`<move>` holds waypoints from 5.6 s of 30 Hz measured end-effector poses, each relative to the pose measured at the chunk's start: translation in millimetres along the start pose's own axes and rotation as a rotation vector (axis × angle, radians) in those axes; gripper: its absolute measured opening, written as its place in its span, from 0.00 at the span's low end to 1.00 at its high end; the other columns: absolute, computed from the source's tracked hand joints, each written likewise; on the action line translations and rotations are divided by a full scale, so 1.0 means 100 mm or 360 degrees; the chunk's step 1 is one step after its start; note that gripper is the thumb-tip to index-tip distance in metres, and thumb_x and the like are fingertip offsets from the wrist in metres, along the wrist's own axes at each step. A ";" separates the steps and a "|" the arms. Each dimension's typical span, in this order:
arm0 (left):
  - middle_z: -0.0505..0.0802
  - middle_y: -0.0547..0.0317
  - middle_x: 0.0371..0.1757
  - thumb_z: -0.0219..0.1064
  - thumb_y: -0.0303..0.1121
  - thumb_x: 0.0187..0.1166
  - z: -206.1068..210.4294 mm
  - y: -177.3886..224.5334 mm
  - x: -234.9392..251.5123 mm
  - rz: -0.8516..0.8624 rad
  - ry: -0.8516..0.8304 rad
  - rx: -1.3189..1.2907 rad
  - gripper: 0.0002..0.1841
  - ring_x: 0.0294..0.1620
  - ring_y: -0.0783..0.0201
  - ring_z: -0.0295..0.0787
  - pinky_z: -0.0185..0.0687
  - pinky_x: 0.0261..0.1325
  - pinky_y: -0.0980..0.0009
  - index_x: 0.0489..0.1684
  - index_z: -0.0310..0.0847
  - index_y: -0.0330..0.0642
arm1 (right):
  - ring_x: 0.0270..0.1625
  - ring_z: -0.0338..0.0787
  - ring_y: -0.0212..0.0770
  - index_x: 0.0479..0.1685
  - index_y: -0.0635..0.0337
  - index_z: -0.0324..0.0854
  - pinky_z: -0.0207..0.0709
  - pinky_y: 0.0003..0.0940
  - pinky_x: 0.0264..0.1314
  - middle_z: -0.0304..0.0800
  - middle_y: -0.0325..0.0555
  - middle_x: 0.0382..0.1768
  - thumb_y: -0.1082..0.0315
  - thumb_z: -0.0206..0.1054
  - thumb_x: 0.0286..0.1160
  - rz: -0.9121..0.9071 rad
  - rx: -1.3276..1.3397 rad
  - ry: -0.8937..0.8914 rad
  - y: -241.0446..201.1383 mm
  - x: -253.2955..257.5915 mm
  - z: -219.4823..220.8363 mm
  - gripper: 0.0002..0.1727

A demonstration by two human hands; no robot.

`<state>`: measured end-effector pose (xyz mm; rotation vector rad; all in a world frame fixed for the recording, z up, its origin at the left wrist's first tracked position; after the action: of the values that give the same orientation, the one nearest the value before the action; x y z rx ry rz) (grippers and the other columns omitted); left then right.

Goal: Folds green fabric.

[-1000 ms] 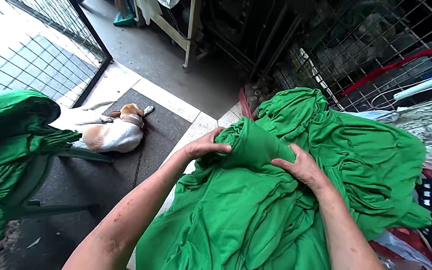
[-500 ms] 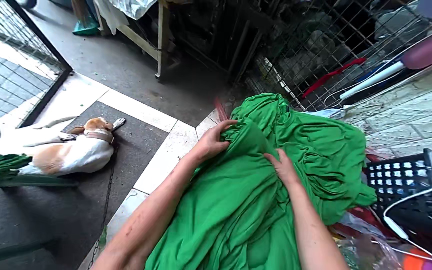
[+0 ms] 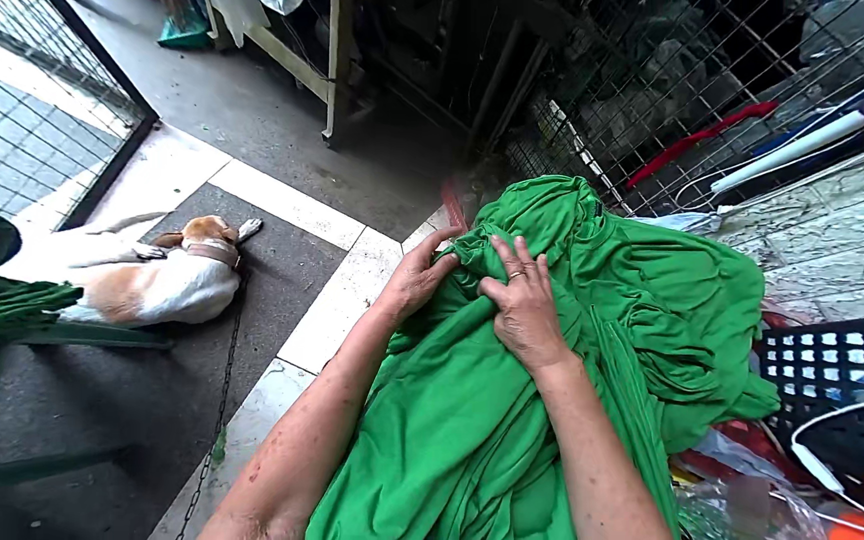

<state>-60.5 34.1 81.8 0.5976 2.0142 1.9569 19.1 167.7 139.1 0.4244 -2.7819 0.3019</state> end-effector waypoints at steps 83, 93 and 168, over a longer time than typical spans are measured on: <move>0.89 0.46 0.51 0.65 0.20 0.78 0.33 -0.43 0.72 -0.0724 -0.0194 -0.0196 0.23 0.45 0.62 0.88 0.85 0.52 0.63 0.73 0.72 0.32 | 0.93 0.55 0.64 0.86 0.63 0.67 0.41 0.65 0.92 0.60 0.61 0.89 0.49 0.51 0.91 0.0595 0.0214 -0.0356 0.08 -0.55 0.16 0.33; 0.90 0.56 0.48 0.33 0.58 0.92 -0.32 -0.22 -0.77 -0.0935 -0.0365 -0.0048 0.36 0.46 0.64 0.89 0.86 0.53 0.61 0.69 0.78 0.38 | 0.91 0.52 0.74 0.88 0.47 0.69 0.36 0.85 0.81 0.59 0.63 0.89 0.28 0.46 0.81 0.0519 0.0277 -0.0575 -0.25 -0.61 0.01 0.44; 0.70 0.22 0.83 0.73 0.68 0.65 1.80 1.47 -3.22 0.0896 -0.0990 0.0311 0.53 0.80 0.45 0.77 0.77 0.77 0.56 0.87 0.61 0.42 | 0.51 0.95 0.32 0.63 0.56 0.73 0.90 0.34 0.58 0.95 0.36 0.48 0.69 0.66 0.77 0.1819 0.2700 0.0399 -1.34 -3.25 -1.71 0.18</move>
<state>321.5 43.0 189.4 1.7259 1.7411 1.5192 403.6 168.1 211.0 -0.8872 -1.4814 2.5610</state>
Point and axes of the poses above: each hand's wrist, its own x-axis towards the middle knuckle, its own z-axis out of the palm, y = z × x, the point moved 6 cm from there along x, towards the middle knuckle
